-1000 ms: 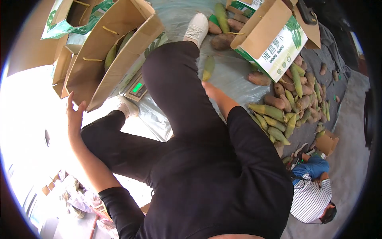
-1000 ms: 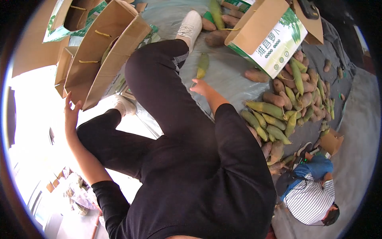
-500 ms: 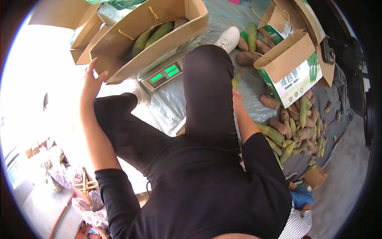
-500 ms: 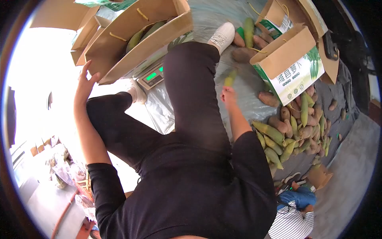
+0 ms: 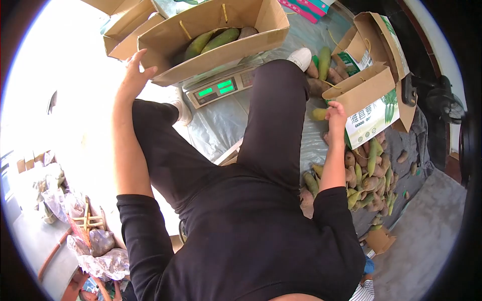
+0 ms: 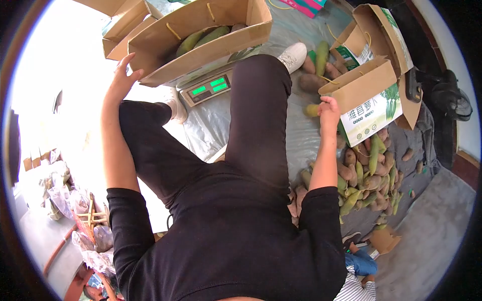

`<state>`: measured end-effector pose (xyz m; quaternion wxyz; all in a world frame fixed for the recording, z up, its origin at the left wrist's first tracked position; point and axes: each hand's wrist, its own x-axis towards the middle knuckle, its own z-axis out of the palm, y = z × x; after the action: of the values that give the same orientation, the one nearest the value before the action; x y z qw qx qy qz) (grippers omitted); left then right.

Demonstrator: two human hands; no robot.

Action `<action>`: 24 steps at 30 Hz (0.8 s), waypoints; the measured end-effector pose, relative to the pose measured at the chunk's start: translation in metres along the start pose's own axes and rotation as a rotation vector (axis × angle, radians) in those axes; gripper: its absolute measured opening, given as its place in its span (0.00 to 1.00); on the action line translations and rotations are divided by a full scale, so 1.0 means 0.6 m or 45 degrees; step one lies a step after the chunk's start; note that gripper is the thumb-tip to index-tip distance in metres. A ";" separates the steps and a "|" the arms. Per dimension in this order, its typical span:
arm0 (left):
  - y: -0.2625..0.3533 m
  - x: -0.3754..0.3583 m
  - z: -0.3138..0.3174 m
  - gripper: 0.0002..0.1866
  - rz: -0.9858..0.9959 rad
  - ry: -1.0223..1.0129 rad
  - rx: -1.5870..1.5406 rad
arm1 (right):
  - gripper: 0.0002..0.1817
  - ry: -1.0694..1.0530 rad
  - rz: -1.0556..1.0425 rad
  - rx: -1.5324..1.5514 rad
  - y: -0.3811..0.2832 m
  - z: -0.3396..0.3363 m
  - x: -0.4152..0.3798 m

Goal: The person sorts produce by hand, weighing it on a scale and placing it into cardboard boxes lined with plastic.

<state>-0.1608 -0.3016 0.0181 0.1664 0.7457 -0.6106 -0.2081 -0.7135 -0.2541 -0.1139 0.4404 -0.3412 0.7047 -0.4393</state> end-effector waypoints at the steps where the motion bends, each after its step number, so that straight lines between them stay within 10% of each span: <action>1: -0.005 0.001 0.002 0.31 0.044 0.015 0.033 | 0.10 -0.012 -0.072 -0.012 -0.043 0.011 -0.012; 10: -0.002 0.001 -0.001 0.31 0.062 0.047 0.085 | 0.07 -0.361 -0.974 0.305 -0.373 0.105 -0.050; 14: 0.011 -0.002 -0.008 0.31 -0.041 -0.020 0.076 | 0.21 -0.611 -0.851 0.334 -0.433 0.178 -0.041; 16: 0.002 0.001 -0.004 0.32 -0.037 -0.021 0.056 | 0.33 -0.764 -0.668 0.316 -0.429 0.199 -0.038; 18: -0.011 0.003 0.001 0.31 -0.003 -0.006 0.040 | 0.15 -0.501 -0.897 0.077 -0.390 0.213 -0.032; 24: -0.022 0.006 -0.002 0.31 0.047 -0.012 0.013 | 0.12 -0.443 -0.428 -0.242 -0.127 0.149 0.038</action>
<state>-0.1485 -0.3026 0.0122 0.1636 0.7342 -0.6261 -0.2054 -0.6324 -0.3315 -0.0712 0.4418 -0.5638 0.5898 -0.3729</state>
